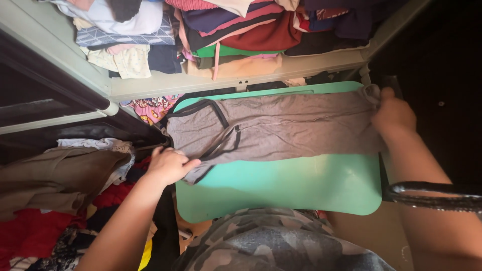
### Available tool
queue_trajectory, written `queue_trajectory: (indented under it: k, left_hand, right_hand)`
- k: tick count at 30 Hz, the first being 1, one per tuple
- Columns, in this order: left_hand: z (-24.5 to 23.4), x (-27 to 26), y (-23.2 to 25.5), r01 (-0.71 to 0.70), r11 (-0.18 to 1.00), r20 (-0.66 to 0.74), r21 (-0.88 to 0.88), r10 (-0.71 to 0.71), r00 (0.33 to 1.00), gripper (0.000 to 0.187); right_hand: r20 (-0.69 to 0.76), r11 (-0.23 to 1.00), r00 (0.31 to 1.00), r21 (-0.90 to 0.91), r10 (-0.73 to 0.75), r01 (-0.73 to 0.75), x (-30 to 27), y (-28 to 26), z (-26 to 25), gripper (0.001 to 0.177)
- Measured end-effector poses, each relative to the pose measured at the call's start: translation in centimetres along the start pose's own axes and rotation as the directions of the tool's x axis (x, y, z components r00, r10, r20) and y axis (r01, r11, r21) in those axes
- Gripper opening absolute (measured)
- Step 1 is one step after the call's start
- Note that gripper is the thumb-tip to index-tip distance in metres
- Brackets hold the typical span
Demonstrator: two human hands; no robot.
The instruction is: Fold various pieces of clothing and place them in the closet.
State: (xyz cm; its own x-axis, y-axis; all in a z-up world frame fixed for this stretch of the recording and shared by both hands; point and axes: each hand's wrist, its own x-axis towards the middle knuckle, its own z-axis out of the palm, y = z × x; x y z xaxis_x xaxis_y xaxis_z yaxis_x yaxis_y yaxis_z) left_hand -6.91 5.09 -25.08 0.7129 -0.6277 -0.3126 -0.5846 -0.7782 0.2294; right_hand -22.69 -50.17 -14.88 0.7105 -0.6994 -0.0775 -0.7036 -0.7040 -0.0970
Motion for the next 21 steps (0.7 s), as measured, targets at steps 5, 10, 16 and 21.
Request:
queue_trajectory:
  k: [5, 10, 16, 21]
  left_hand:
    - [-0.9, -0.2, 0.9, 0.070, 0.996, -0.177, 0.059, -0.058, 0.983, 0.037]
    - [3.8, 0.2, 2.2, 0.142, 0.982, -0.201, -0.123, -0.164, 0.966, 0.025]
    - [3.7, -0.8, 3.2, 0.209, 0.952, -0.153, -0.224, -0.246, 0.957, 0.032]
    - [4.6, -0.3, 0.6, 0.259, 0.947, -0.132, -0.188, -0.286, 0.949, 0.027]
  right_hand:
    - [0.038, 0.999, 0.998, -0.030, 0.045, -0.043, -0.2, 0.6, -0.1, 0.045]
    - [0.048, 0.999, 0.998, -0.022, 0.044, -0.043, -0.3, 0.6, -0.2, 0.048]
    - [0.043, 0.999, 0.999, -0.030, 0.025, -0.024, -0.5, 1.2, -0.5, 0.048]
    - [0.028, 1.000, 1.000, -0.020, 0.014, -0.013, -0.5, 1.4, -0.8, 0.047]
